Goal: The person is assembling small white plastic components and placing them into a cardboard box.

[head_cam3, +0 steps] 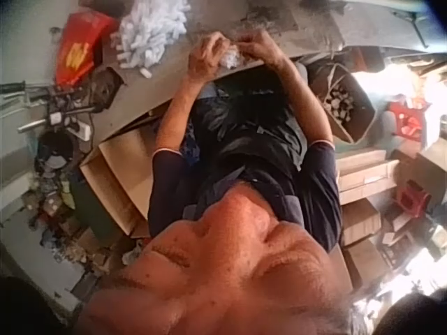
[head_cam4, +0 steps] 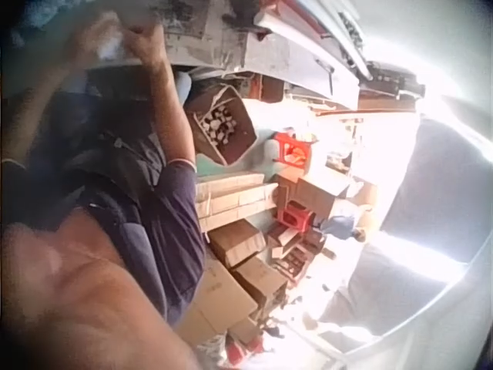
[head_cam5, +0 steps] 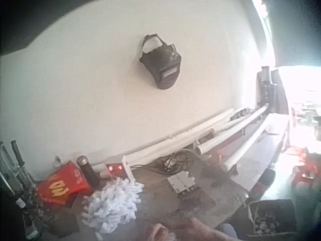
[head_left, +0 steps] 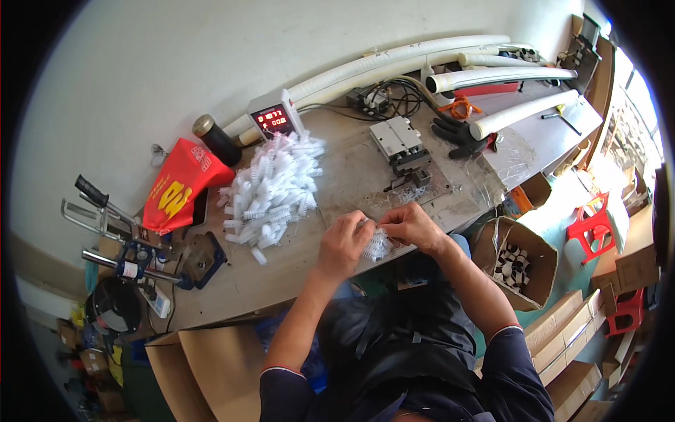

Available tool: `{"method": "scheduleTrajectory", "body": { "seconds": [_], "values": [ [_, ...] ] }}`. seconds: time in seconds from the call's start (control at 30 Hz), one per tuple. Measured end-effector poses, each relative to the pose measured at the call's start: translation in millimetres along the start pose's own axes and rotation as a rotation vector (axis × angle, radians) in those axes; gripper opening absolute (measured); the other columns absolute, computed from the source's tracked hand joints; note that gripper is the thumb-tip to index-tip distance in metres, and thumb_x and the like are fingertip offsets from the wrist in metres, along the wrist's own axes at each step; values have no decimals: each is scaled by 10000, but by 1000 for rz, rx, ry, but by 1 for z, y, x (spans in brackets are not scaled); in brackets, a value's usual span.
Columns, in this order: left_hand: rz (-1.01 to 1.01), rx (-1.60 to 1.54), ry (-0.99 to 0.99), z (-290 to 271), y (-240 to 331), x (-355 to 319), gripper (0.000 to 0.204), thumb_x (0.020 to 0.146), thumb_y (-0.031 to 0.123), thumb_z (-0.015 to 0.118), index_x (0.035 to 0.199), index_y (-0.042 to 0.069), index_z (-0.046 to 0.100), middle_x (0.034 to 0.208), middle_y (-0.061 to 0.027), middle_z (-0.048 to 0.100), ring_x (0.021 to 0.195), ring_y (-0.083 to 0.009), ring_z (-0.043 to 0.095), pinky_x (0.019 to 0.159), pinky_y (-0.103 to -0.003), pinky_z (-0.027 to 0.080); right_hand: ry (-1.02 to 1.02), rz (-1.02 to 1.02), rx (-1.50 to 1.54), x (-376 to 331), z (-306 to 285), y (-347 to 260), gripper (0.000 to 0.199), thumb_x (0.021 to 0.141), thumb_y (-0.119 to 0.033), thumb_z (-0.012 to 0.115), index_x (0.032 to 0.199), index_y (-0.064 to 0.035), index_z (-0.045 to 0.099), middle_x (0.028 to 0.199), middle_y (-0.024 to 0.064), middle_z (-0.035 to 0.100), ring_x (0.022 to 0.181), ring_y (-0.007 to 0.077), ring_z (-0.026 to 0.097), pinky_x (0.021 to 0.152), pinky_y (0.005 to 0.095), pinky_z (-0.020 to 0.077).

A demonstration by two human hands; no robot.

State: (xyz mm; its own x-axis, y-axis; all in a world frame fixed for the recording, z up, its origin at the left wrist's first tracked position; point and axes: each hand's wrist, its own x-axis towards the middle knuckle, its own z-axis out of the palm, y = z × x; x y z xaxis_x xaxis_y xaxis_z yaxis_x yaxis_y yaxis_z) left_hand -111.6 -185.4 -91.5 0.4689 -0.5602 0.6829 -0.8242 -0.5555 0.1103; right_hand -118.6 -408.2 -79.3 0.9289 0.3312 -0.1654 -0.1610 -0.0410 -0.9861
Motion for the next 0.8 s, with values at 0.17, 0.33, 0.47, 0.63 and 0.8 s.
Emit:
{"method": "scheduleTrajectory", "body": {
  "seconds": [0.17,0.33,0.47,0.63,0.8],
  "values": [
    [37,-94,28,20,7,11,392,790,-4,713,1170,75,659,1240,-126,600,1071,-325,667,823,-403,576,66,-34,-68,-6,-14,7,146,891,-133,706,902,7,748,671,-18,631,584,57,547,531,238,418],
    [-351,-335,265,32,6,33,423,751,-72,721,1156,37,664,1277,-162,623,1090,-349,670,906,-419,555,474,-98,-392,-13,-43,19,205,840,-190,707,825,11,738,648,30,649,601,97,591,574,294,467],
    [-288,-203,403,61,-34,27,316,847,-65,712,1141,42,668,1179,-125,670,965,-243,702,741,-320,580,631,-64,-588,-4,-56,20,231,800,-199,694,822,29,728,663,125,661,629,154,642,638,347,522],
    [-948,-777,492,73,-42,17,122,1033,82,618,1124,14,663,1006,-34,671,736,-96,664,566,-235,527,697,9,-633,8,-62,23,233,775,-241,690,853,-34,766,787,178,726,781,352,720,761,438,560],
    [-946,-786,521,70,-35,23,137,1044,135,631,1109,25,681,859,-25,674,700,-75,632,581,-234,515,728,34,-621,12,-57,19,229,786,-241,692,858,-36,766,785,179,725,788,354,725,764,434,562]
  ]
}}
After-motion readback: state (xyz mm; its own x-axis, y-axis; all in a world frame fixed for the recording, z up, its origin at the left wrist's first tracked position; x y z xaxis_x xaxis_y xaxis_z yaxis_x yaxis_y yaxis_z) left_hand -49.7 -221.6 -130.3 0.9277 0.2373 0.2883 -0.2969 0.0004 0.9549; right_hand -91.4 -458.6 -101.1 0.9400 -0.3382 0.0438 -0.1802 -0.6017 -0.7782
